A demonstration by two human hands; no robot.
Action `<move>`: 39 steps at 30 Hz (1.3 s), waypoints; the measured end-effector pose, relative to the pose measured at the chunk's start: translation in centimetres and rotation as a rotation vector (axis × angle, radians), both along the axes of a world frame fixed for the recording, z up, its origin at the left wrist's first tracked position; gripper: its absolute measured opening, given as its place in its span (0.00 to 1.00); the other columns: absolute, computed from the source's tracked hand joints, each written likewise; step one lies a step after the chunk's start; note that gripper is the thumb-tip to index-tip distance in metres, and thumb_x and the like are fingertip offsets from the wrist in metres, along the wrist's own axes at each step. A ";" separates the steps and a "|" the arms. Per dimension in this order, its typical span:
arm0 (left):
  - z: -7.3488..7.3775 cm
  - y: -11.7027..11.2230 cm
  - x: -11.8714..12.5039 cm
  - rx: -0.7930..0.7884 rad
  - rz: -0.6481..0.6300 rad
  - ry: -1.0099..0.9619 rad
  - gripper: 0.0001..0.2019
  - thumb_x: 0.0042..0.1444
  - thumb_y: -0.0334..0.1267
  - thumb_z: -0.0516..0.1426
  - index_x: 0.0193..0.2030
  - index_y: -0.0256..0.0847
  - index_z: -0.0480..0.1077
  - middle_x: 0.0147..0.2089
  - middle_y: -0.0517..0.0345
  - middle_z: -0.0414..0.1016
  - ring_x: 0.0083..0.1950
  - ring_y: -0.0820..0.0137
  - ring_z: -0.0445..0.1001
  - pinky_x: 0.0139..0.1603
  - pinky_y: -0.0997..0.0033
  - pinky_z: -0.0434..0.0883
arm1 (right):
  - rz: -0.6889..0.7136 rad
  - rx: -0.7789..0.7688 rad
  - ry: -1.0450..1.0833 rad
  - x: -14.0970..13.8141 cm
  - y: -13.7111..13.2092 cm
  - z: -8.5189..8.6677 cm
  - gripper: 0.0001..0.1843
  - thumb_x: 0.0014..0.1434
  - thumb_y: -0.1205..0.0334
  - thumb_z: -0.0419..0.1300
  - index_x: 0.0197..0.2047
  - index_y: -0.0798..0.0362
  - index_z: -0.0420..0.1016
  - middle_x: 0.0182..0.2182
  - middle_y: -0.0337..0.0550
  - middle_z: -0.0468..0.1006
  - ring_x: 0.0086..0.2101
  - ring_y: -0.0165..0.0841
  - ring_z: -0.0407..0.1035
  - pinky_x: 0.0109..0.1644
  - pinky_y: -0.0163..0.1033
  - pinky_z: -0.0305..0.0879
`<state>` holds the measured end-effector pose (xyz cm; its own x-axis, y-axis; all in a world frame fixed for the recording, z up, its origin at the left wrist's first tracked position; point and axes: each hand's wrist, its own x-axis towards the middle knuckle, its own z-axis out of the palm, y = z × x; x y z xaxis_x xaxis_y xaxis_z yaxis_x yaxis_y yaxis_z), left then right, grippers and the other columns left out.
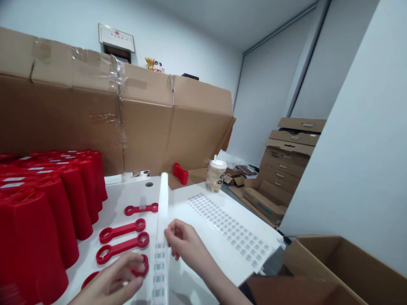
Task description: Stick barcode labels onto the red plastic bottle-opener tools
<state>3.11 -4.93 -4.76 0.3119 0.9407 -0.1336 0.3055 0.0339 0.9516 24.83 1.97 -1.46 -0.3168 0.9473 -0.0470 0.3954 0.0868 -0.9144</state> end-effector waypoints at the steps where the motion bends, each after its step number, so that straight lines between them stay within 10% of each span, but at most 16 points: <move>1: 0.8 0.1 0.8 0.007 0.018 -0.082 0.15 0.56 0.46 0.59 0.48 0.43 0.69 0.51 0.49 0.74 0.48 0.62 0.75 0.49 0.67 0.72 | 0.004 0.043 0.052 -0.4 -0.8 0.4 0.17 0.66 0.47 0.55 0.32 0.50 0.62 0.22 0.31 0.65 0.21 0.25 0.61 0.24 0.32 0.61; 12: 3.8 1.6 1.8 0.054 0.120 -0.353 0.15 0.55 0.45 0.63 0.44 0.41 0.68 0.39 0.51 0.80 0.43 0.63 0.78 0.48 0.67 0.73 | 0.062 0.193 0.438 -3.2 -1.9 1.3 0.20 0.60 0.42 0.64 0.41 0.52 0.72 0.36 0.43 0.74 0.36 0.36 0.70 0.33 0.37 0.71; 16: 3.5 1.0 1.6 0.044 0.165 -0.339 0.18 0.55 0.45 0.64 0.48 0.41 0.67 0.40 0.52 0.80 0.43 0.63 0.78 0.43 0.67 0.74 | 0.070 0.121 0.519 -3.6 -2.0 2.2 0.18 0.60 0.46 0.65 0.43 0.53 0.78 0.38 0.44 0.80 0.40 0.39 0.75 0.47 0.44 0.71; 24: 1.9 1.4 1.0 0.081 0.240 -0.408 0.23 0.45 0.50 0.70 0.42 0.42 0.70 0.30 0.61 0.74 0.32 0.70 0.73 0.35 0.71 0.70 | -0.133 0.123 0.579 -3.5 -0.7 3.1 0.21 0.56 0.45 0.69 0.40 0.56 0.80 0.34 0.46 0.82 0.35 0.37 0.73 0.37 0.38 0.68; 33: 3.8 1.1 0.5 0.143 0.241 -0.294 0.20 0.51 0.50 0.66 0.47 0.43 0.72 0.52 0.47 0.75 0.49 0.59 0.76 0.50 0.61 0.75 | -0.033 0.093 0.535 -3.9 -1.2 3.1 0.19 0.58 0.47 0.68 0.42 0.55 0.80 0.34 0.45 0.82 0.34 0.35 0.74 0.36 0.37 0.67; 39: 5.5 1.9 0.1 0.147 0.214 -0.377 0.18 0.54 0.52 0.65 0.46 0.45 0.76 0.47 0.51 0.79 0.51 0.58 0.77 0.53 0.62 0.75 | 0.038 0.177 0.493 -4.0 -1.3 3.0 0.16 0.61 0.49 0.66 0.43 0.54 0.81 0.37 0.45 0.82 0.38 0.36 0.75 0.40 0.38 0.69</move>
<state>3.25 -2.99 0.72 0.1098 0.9897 0.0921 -0.0622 -0.0856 0.9944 20.78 0.71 1.51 -0.2947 0.9147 0.2764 -0.0847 0.2631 -0.9610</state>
